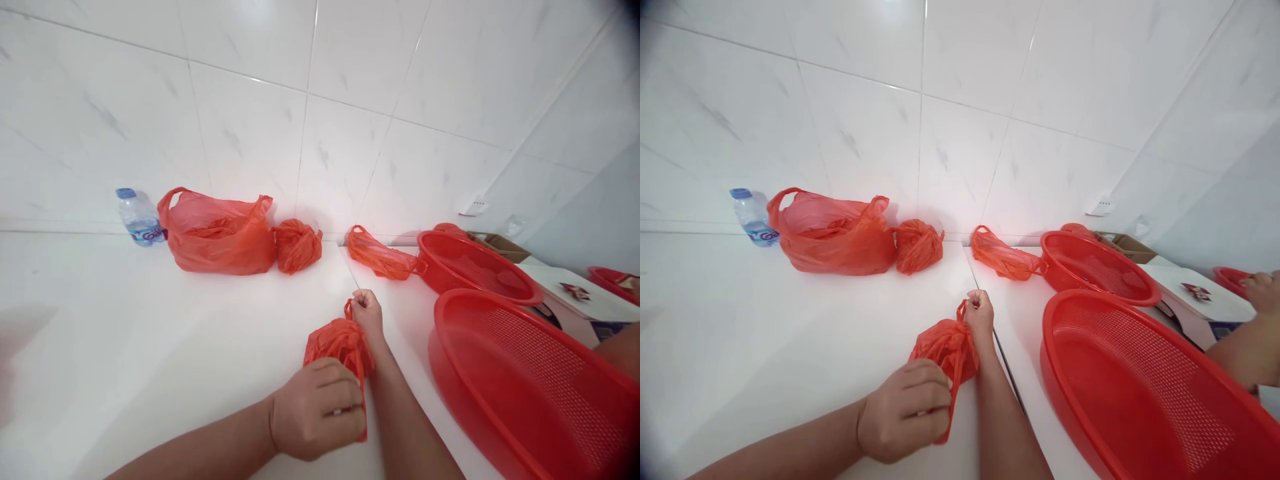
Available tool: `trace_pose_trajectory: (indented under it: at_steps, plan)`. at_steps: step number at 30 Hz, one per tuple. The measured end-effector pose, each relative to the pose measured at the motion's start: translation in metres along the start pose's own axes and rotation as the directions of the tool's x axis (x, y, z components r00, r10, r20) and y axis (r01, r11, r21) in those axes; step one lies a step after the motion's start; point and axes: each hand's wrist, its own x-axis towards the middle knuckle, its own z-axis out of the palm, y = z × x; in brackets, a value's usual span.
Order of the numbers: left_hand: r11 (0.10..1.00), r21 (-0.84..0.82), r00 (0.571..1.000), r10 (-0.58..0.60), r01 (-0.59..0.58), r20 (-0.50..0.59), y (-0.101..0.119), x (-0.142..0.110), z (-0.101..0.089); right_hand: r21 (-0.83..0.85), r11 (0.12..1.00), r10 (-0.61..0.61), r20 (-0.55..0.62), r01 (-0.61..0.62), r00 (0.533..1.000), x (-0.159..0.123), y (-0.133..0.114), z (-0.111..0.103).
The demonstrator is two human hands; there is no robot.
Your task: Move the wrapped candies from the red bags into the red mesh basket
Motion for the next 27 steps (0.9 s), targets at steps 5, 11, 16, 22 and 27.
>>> trace_pose_trajectory:
  at_steps: [5, 11, 16, 22, 27]
  plan:
    - [0.992, 0.113, 0.994, 0.062, -0.052, -0.088, 0.006, 0.001, 0.008, -0.122, 0.992, -0.03, -0.024, 0.027, 0.999, 0.003, 0.003, -0.002]
    - [0.91, 0.366, 0.981, -0.188, 0.193, -0.051, -0.006, -0.008, 0.016, -0.154, 0.987, -0.042, 0.042, 0.048, 0.998, -0.003, -0.006, -0.01]
    - [0.793, 0.295, 0.817, -0.573, 0.533, 0.062, -0.017, -0.016, 0.006, -0.388, 0.922, 0.07, 0.126, -0.015, 0.99, 0.006, 0.004, -0.016]
    - [0.778, 0.476, 0.722, -0.596, 0.411, 0.352, 0.0, -0.049, -0.044, -0.531, 0.847, 0.128, 0.167, -0.02, 0.978, 0.008, 0.005, -0.018]
    - [0.6, 0.626, 0.647, -0.738, 0.498, 0.192, 0.022, -0.079, -0.117, -0.598, 0.801, 0.192, 0.188, -0.043, 0.963, 0.01, 0.007, -0.016]
